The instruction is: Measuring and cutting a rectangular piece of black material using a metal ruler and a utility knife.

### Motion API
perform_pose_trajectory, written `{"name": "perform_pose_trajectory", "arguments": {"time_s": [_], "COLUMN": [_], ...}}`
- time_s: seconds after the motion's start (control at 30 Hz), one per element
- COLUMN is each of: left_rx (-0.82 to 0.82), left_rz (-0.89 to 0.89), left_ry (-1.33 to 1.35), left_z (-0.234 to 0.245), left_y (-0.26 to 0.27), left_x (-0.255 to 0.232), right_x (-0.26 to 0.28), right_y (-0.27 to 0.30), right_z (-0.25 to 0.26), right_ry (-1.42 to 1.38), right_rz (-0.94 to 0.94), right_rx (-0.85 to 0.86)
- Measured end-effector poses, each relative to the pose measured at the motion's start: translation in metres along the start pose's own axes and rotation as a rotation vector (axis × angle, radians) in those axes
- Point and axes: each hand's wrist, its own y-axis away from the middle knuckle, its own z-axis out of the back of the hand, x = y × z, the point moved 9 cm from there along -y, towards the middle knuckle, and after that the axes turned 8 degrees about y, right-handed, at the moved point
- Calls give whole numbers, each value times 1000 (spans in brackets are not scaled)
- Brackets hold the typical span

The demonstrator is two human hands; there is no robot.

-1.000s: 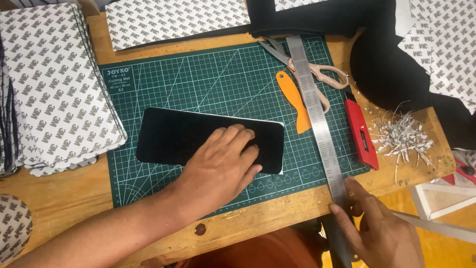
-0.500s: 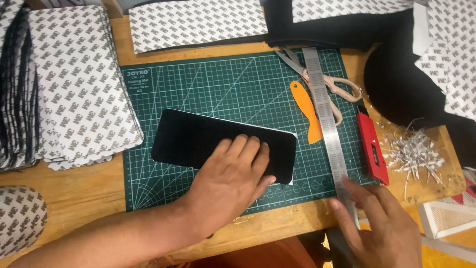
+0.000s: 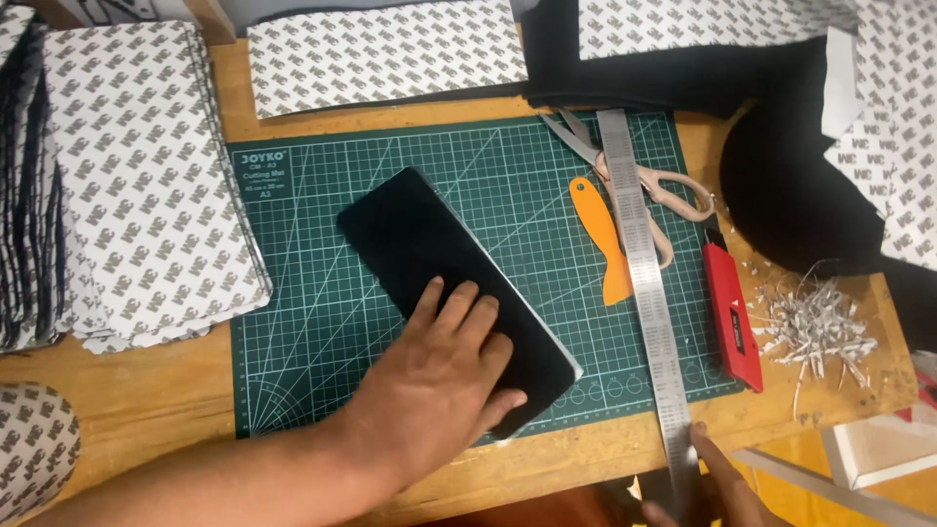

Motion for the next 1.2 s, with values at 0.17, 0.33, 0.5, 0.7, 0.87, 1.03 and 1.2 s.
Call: {"name": "perform_pose_trajectory", "arguments": {"time_s": [0.17,0.33,0.5,0.7,0.87,1.03,1.2], "left_rx": [80,-32,-53,-180,-317,-446,-408], "left_rz": [-71,-41,-18,-38,-42,-109,-96], "left_ry": [74,38,12,51,71,-48,-85], "left_z": [12,22,4,10,12,23,17], "left_y": [-6,-11,-16,-12,-8,-1,-5], "left_x": [8,32,53,50,49,37,40], "right_x": [8,1,-31,-29,83,107,107], "right_y": [19,21,8,6,80,82,78], "right_z": [14,11,-39,-90,-18,-22,-34], "right_ry": [-36,-501,-804,-853,-399,-303,-126], "right_rz": [117,-31,-14,89,20,-3,39], "right_rx": [-408,-213,-138,48,-55,-43,60]}}
